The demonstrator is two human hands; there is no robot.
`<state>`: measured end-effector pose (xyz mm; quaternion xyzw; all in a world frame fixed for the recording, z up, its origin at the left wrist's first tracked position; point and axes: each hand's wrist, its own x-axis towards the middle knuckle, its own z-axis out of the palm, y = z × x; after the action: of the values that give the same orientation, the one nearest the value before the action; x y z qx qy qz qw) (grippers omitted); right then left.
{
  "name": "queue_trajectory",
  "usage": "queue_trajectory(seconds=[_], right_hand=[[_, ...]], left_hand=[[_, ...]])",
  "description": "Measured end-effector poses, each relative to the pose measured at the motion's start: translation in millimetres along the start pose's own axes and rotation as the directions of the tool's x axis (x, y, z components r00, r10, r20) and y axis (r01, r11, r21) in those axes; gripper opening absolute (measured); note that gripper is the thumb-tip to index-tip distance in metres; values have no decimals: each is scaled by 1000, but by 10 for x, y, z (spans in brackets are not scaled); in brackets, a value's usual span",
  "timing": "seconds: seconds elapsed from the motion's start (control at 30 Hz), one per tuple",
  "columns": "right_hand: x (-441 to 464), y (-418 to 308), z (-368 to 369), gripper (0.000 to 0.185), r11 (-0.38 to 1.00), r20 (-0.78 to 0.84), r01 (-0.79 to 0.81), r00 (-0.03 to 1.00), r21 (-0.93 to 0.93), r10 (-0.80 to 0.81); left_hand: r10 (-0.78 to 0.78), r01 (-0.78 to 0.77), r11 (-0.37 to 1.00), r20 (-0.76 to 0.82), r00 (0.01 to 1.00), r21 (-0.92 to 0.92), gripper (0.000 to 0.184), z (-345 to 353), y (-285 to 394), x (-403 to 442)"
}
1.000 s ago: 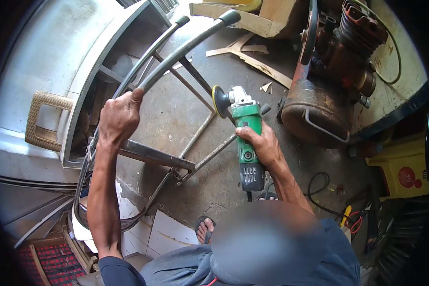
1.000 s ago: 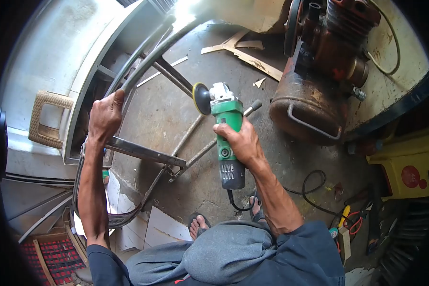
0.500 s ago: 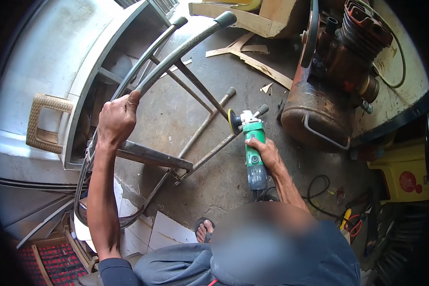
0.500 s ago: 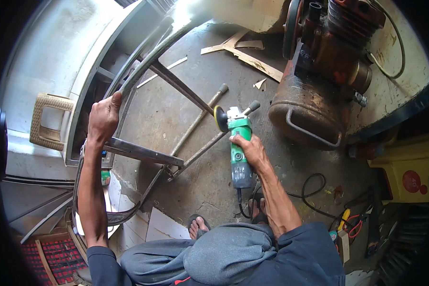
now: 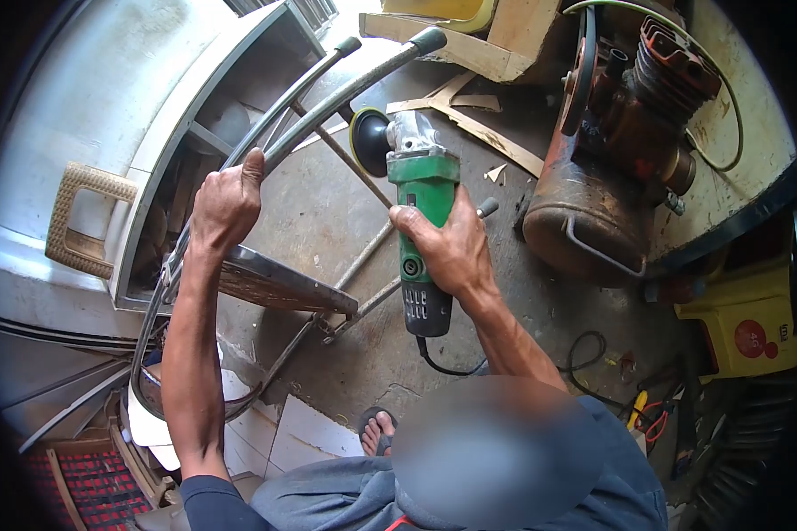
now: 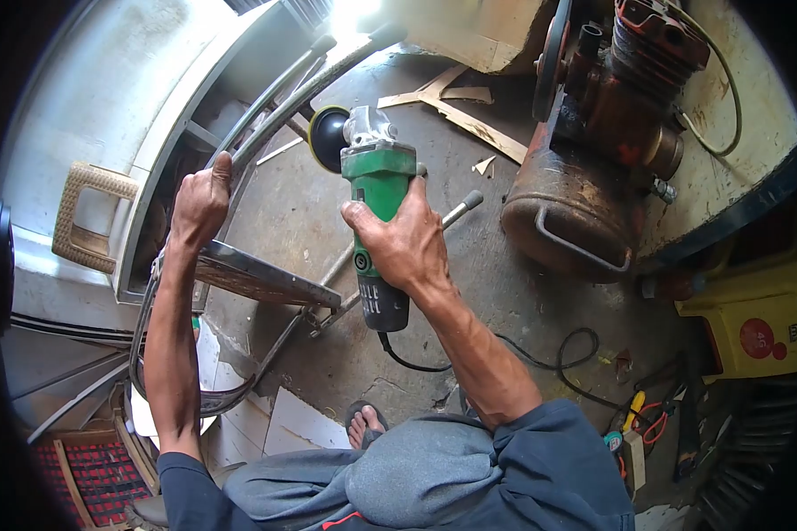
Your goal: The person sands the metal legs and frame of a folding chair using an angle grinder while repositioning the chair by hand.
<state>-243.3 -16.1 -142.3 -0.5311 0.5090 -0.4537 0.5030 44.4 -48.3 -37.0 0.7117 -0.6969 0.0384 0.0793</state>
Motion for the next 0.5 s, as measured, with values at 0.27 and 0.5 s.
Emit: queue_trajectory(seconds=[0.27,0.5], right_hand=[[-211,669,5,69,992,-28,-121,992,43,122],[-319,1315,21,66,958,-72,-274,957,87,280]], left_hand=[[29,-29,1000,-15,999,-6,83,56,-98,122],[58,-57,997,7,998,-58,82,12,-77,164]])
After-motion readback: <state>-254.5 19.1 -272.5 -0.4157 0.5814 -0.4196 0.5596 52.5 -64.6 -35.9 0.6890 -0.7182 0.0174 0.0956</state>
